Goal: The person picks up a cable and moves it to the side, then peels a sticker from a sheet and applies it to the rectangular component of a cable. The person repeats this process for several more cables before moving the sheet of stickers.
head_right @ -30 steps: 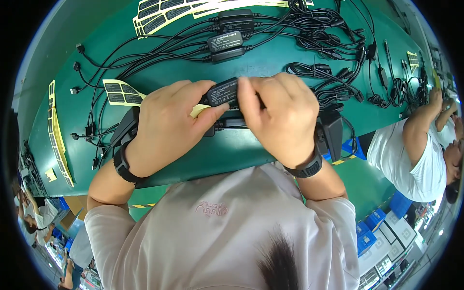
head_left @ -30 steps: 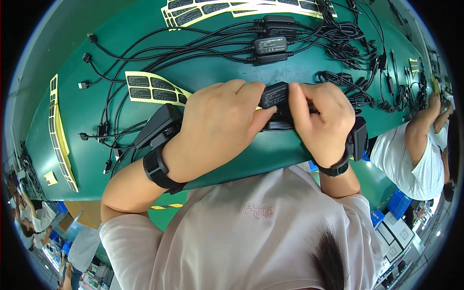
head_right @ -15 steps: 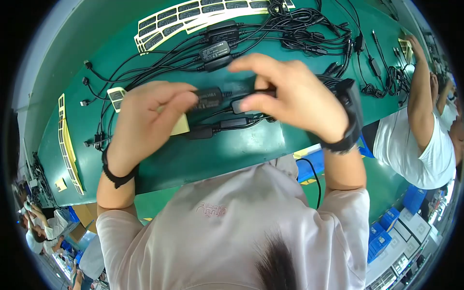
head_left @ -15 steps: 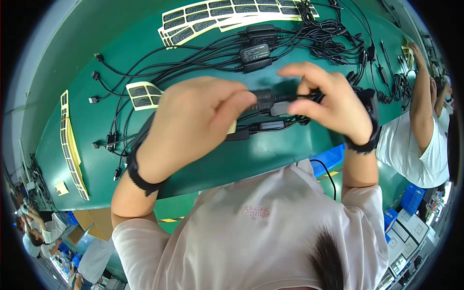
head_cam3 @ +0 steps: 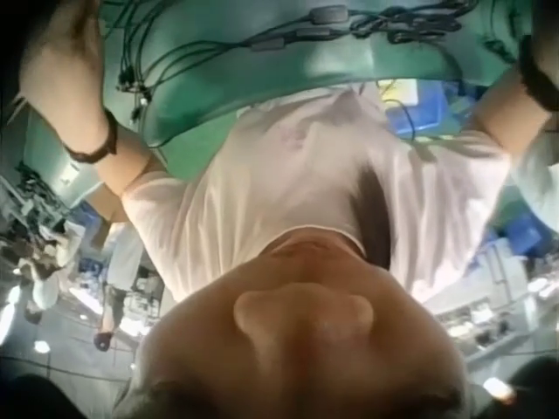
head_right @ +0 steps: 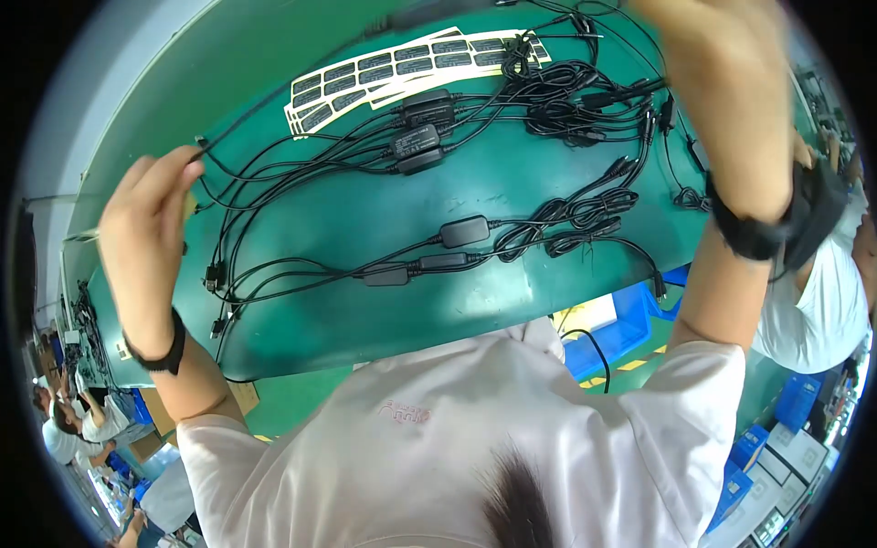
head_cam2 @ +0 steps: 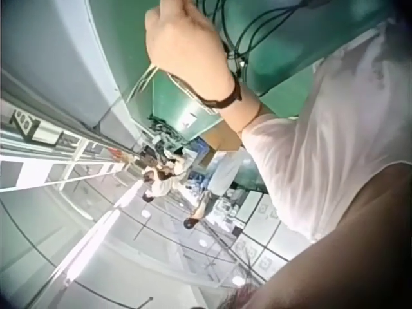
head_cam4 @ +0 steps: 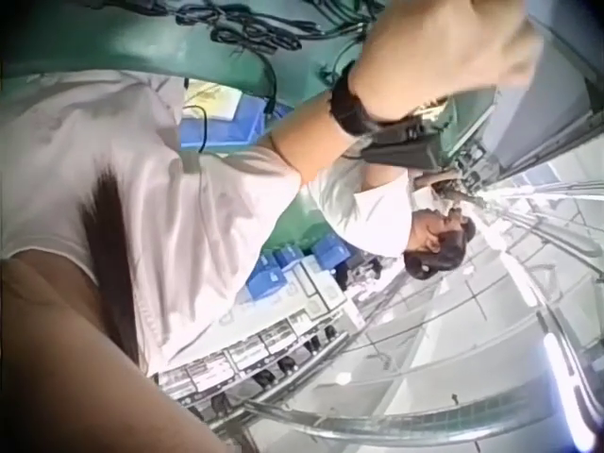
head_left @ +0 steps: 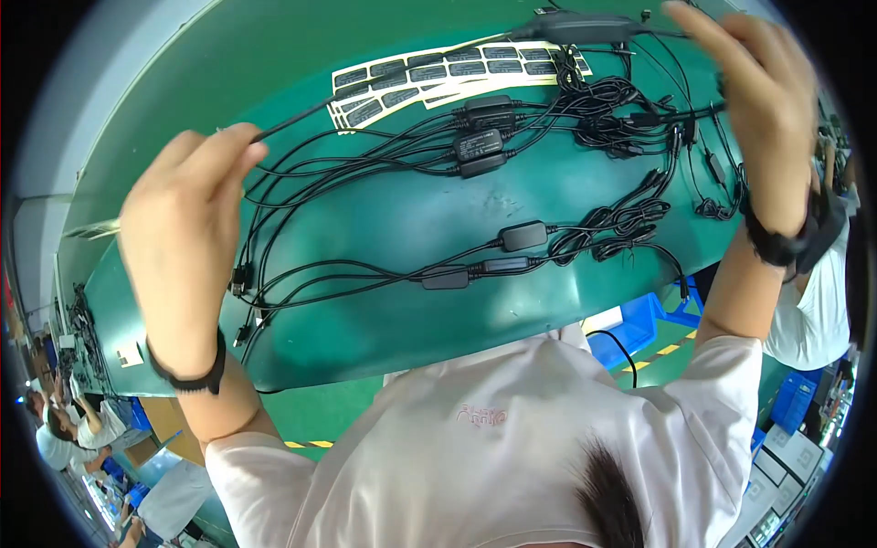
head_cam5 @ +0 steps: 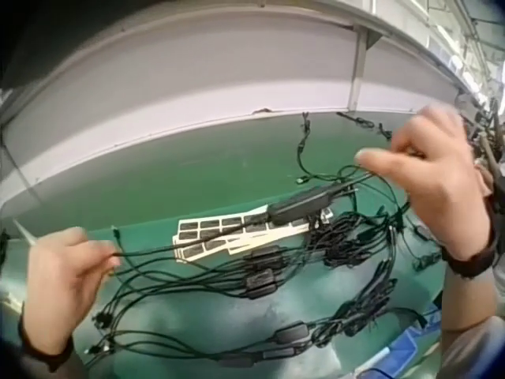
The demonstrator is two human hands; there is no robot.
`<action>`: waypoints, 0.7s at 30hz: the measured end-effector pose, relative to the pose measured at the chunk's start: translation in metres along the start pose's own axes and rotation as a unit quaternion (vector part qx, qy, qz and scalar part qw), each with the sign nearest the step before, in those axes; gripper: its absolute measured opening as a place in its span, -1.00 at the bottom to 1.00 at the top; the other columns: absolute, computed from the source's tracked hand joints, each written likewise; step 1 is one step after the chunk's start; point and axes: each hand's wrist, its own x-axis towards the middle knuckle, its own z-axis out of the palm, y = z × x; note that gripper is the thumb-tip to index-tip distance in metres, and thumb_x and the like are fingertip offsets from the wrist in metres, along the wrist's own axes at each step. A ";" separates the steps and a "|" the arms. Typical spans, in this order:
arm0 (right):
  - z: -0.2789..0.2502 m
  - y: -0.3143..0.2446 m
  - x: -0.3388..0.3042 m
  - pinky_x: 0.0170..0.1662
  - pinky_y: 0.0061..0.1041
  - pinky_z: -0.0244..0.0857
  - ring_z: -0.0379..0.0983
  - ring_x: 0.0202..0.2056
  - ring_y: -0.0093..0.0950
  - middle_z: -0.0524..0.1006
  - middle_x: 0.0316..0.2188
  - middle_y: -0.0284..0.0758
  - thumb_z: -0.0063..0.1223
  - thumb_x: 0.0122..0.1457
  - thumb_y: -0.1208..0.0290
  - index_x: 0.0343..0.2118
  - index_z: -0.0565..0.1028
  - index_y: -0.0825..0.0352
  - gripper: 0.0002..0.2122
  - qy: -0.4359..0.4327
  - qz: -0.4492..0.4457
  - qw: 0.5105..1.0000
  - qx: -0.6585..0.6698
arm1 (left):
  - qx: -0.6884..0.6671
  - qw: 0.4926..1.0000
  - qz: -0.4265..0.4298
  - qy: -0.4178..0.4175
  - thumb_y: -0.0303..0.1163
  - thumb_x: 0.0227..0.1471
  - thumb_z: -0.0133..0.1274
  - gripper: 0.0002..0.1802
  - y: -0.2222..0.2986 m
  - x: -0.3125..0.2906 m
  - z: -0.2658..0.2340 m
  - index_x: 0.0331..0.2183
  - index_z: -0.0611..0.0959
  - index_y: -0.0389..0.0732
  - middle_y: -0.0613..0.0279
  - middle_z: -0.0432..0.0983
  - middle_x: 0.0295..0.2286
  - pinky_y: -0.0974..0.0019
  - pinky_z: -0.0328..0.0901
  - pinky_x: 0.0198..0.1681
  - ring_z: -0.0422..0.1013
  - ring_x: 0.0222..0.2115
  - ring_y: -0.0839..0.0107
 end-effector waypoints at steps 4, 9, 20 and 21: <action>0.058 -0.040 -0.003 -0.09 -0.31 0.24 0.37 -0.30 -0.34 0.44 -0.38 -0.33 0.01 -0.17 0.64 -0.15 0.53 0.22 -0.58 -0.067 -0.042 0.992 0.095 | 0.022 0.997 0.042 -0.054 -0.37 -0.10 0.16 -0.83 -0.027 -0.019 0.044 -0.37 0.67 -0.17 0.14 0.40 -0.59 0.23 0.27 -0.49 0.39 -0.57 0.18; 0.088 -0.078 -0.024 0.01 -0.28 0.19 0.39 -0.18 -0.34 0.45 -0.32 -0.34 0.11 -0.08 0.53 -0.15 0.51 0.23 -0.65 -0.030 -0.012 0.938 0.345 | -0.105 0.993 -0.040 -0.035 -0.34 -0.04 0.13 -0.79 -0.018 -0.020 0.065 -0.30 0.64 -0.17 0.12 0.46 -0.55 0.23 0.32 -0.44 0.43 -0.50 0.15; 0.033 -0.161 0.012 -0.26 -0.60 0.34 0.46 -0.31 -0.57 0.47 -0.41 -0.35 0.09 0.06 0.64 -0.15 0.33 0.34 -0.71 -0.093 0.293 0.444 0.842 | -0.428 0.892 -0.097 -0.112 -0.38 0.10 -0.01 -0.71 0.054 0.000 0.062 -0.12 0.50 -0.24 0.24 0.46 -0.55 0.44 0.24 -0.44 0.34 -0.53 0.46; 0.040 -0.159 0.010 -0.27 -0.62 0.34 0.45 -0.31 -0.59 0.47 -0.42 -0.36 0.08 0.07 0.65 -0.15 0.30 0.33 -0.70 -0.099 0.298 0.389 0.866 | -0.445 0.878 -0.101 -0.142 -0.40 0.11 -0.02 -0.71 0.054 -0.001 0.060 -0.10 0.49 -0.23 0.33 0.43 -0.56 0.53 0.19 -0.45 0.28 -0.54 0.63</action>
